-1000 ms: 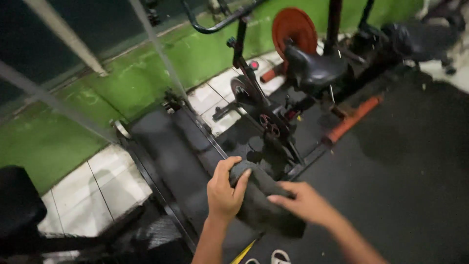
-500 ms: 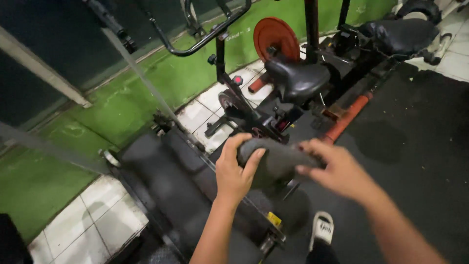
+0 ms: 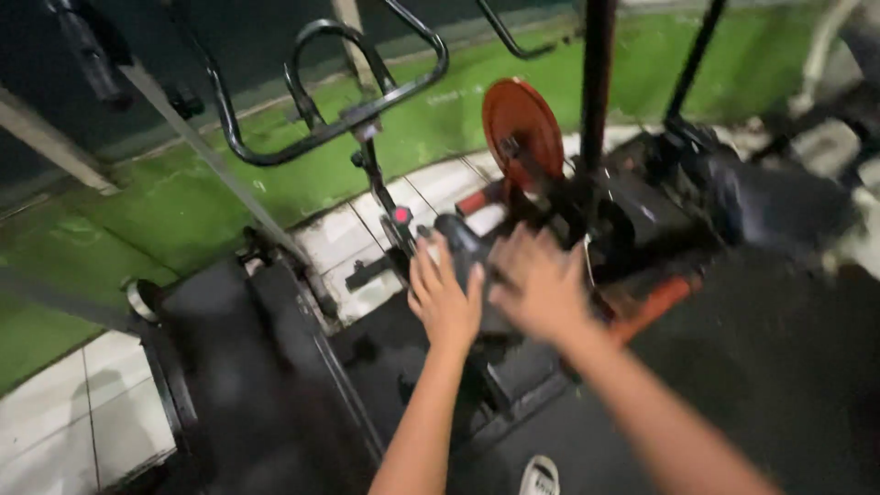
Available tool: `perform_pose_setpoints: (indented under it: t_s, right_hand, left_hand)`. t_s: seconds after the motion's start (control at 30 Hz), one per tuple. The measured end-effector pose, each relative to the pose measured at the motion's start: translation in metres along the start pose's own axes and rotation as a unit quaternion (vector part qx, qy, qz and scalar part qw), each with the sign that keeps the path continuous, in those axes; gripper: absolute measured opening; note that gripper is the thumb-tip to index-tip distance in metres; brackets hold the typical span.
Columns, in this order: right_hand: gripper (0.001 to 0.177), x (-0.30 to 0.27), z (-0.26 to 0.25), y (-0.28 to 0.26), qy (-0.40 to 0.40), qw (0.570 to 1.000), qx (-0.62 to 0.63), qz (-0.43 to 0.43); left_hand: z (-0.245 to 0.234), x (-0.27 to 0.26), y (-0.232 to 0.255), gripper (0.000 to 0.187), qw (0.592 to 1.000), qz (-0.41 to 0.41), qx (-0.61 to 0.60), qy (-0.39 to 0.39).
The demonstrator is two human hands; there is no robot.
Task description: Clean and wipe down various gym machines and exercise equipment with a cloth.
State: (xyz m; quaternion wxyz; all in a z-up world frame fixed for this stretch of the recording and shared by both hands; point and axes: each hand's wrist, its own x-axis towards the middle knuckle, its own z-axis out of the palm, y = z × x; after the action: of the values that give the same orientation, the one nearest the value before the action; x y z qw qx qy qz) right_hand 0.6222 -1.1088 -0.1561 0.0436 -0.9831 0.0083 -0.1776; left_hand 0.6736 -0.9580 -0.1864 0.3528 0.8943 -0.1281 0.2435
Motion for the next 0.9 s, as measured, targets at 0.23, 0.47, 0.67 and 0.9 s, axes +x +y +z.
perform_pose_setpoints:
  t_s: [0.23,0.47,0.67,0.9]
  right_hand:
    - [0.063,-0.008,0.026,0.024,-0.112,0.991,0.065,-0.024]
    - [0.059,0.066,0.062,0.051,-0.154,0.973,0.14,-0.104]
    - [0.055,0.055,0.058,0.058,-0.185,0.958,0.201,-0.084]
    - [0.052,-0.029,0.016,0.065,-0.057,0.976,0.165,-0.134]
  left_hand:
    - [0.04,-0.012,-0.007,0.06,0.97,-0.097,0.032,-0.219]
    - [0.062,0.034,0.004,0.063,0.94,-0.232,0.052,-0.244]
    - [0.045,0.022,0.014,0.066,0.939,-0.227,0.051,-0.252]
    - [0.006,-0.027,0.049,0.061,0.957,0.012,0.149,-0.248]
